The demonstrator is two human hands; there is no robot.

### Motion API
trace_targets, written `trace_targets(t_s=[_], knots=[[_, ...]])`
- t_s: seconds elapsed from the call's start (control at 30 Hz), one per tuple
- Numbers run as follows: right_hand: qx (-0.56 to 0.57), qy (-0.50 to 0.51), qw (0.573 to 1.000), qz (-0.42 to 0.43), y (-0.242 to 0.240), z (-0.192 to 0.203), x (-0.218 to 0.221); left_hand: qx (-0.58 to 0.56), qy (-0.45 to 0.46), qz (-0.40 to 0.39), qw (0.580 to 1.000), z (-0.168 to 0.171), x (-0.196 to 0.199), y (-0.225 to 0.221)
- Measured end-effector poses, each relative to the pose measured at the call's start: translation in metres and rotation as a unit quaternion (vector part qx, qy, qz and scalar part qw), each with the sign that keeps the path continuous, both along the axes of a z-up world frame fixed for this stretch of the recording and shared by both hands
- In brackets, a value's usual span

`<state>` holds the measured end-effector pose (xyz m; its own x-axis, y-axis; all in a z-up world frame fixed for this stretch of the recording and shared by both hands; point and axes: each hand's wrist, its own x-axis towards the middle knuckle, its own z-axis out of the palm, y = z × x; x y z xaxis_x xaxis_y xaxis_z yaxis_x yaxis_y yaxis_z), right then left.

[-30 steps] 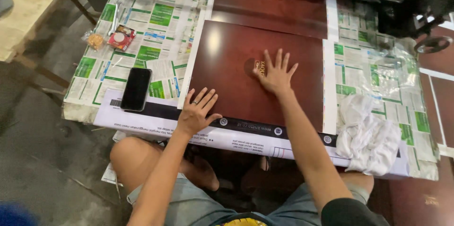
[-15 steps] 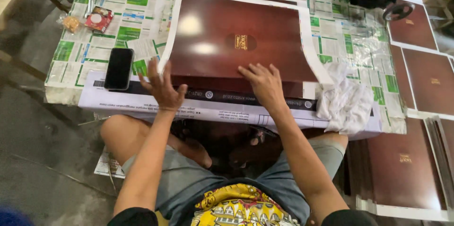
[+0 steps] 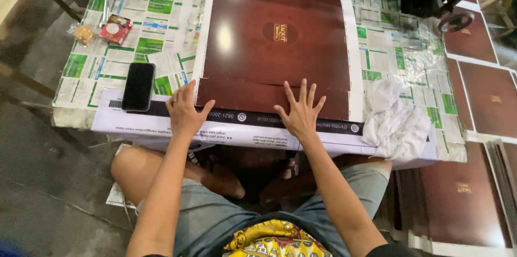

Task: Feeding printed packaging sheets into an industrial processing machine for finishing.

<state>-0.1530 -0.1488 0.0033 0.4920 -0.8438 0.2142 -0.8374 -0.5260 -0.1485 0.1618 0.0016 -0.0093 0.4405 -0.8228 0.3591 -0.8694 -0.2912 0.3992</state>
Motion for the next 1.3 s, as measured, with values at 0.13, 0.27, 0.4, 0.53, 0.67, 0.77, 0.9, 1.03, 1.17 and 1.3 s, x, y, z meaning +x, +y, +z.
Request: trace_targets(t_s=[0.13,0.27,0.4,0.53,0.67,0.77,0.9,1.03,1.17,1.3], knots=[[0.005,0.029,1.0,-0.009,-0.037,-0.005,0.006,-0.009,-0.006,0.002,1.0,-0.001,0.005,-0.004],[0.067,0.089,0.993,-0.025,-0.064,0.003,0.019,-0.002,0.009,0.008,1.0,0.001,0.004,-0.004],[0.099,0.098,0.99,-0.033,-0.101,0.007,0.033,-0.004,0.008,0.013,1.0,-0.001,0.003,-0.003],[0.106,0.094,0.99,-0.027,-0.138,0.008,0.045,-0.001,0.007,0.015,1.0,0.0,0.003,-0.004],[0.118,0.098,0.988,-0.037,-0.165,0.01,0.058,0.0,0.02,0.012,1.0,-0.001,0.004,-0.003],[0.124,0.102,0.986,-0.045,-0.185,0.008,0.065,0.008,0.014,0.006,1.0,0.01,0.002,-0.004],[0.141,0.109,0.983,-0.051,-0.205,0.011,0.073,0.019,-0.02,-0.011,1.0,0.016,0.001,-0.005],[0.147,0.106,0.982,-0.05,-0.22,0.014,0.077,0.028,-0.025,-0.014,0.999,0.012,0.001,-0.005],[0.14,0.104,0.984,-0.046,-0.236,0.014,0.081,0.033,-0.016,-0.009,0.999,0.012,0.0,-0.006],[0.135,0.107,0.984,-0.048,-0.254,0.016,0.091,0.03,-0.02,-0.01,0.999,0.013,0.001,-0.005]])
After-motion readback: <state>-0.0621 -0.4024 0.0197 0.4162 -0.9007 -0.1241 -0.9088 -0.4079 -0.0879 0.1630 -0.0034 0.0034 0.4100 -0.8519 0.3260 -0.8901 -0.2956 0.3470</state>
